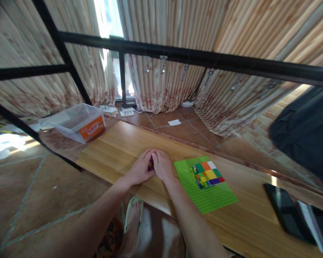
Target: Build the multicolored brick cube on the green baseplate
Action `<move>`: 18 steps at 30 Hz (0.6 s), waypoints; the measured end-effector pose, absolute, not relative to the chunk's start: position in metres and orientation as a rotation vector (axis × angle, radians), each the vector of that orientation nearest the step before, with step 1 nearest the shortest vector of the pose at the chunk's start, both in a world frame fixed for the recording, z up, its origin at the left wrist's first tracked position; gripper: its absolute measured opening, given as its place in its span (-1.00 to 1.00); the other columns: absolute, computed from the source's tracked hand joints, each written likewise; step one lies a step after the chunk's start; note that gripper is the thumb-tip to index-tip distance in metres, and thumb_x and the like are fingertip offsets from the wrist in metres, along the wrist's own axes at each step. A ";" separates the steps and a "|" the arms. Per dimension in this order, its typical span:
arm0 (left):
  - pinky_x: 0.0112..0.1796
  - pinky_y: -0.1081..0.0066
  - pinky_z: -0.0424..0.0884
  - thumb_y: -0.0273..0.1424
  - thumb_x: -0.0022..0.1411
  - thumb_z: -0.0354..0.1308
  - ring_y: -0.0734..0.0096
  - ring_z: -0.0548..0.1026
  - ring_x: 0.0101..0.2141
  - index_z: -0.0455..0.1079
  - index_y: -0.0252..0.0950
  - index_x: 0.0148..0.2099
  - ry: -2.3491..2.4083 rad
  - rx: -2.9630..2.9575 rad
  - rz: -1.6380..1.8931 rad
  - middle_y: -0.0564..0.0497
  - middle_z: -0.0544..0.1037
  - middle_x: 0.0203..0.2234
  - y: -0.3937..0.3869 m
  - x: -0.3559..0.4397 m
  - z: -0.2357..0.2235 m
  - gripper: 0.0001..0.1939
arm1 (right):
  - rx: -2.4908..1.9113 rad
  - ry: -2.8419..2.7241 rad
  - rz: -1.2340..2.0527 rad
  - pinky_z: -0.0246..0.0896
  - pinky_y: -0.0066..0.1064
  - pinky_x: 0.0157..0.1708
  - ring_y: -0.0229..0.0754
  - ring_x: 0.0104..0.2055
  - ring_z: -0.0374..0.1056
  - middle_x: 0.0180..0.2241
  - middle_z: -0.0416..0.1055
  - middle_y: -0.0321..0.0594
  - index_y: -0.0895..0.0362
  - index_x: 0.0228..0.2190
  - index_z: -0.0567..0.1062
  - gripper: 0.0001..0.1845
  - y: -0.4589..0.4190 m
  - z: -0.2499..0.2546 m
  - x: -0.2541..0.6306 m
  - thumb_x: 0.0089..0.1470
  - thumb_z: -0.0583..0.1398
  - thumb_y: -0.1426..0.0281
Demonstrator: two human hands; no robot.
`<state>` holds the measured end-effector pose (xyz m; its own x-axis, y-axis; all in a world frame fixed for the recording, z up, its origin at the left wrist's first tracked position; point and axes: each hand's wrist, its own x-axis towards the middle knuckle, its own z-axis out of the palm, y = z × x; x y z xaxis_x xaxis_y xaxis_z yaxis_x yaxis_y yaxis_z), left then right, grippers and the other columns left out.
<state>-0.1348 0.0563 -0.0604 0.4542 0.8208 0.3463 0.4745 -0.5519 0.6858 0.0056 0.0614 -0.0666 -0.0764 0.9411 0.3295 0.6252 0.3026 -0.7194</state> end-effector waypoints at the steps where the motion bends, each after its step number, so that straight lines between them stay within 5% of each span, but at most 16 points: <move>1: 0.23 0.06 0.13 -0.43 0.00 0.22 0.06 0.18 0.23 0.07 -0.36 0.29 1.035 2.184 0.920 -0.29 0.22 0.21 0.057 -0.140 -0.058 -0.21 | -1.393 -1.778 0.536 0.14 -0.19 0.11 -0.09 0.01 0.35 -0.07 0.49 -0.06 0.13 -0.11 0.51 -0.51 0.060 -0.065 0.003 0.27 -0.09 0.15; 6: 0.20 0.11 0.21 -0.49 0.08 0.07 0.17 0.24 0.21 0.00 -0.29 0.33 0.957 1.861 0.943 -0.19 0.26 0.22 0.062 -0.157 -0.055 -0.25 | -1.303 -1.617 0.714 0.25 -0.27 0.01 -0.16 -0.03 0.41 -0.08 0.52 -0.14 0.10 -0.07 0.50 -0.42 0.057 -0.065 -0.005 0.30 -0.18 0.09; 11: 0.14 0.15 0.28 -0.29 0.33 -0.06 0.25 0.32 0.17 -0.05 -0.25 0.35 1.076 1.512 1.008 -0.21 0.29 0.20 0.065 -0.152 -0.054 -0.41 | -1.242 -1.090 0.822 0.21 -0.20 0.06 -0.10 0.01 0.41 -0.06 0.51 -0.03 0.18 -0.12 0.52 -0.40 0.047 -0.074 0.004 0.20 -0.04 -0.01; 18: 0.19 0.14 0.19 -0.17 0.40 -0.20 0.23 0.32 0.17 0.03 -0.35 0.32 1.166 1.925 1.013 -0.23 0.34 0.17 0.075 -0.140 -0.053 -0.44 | -1.321 -1.016 0.674 0.18 -0.16 0.09 -0.10 0.04 0.38 -0.01 0.47 -0.01 0.18 -0.08 0.49 -0.40 0.038 -0.086 -0.006 0.20 -0.07 0.01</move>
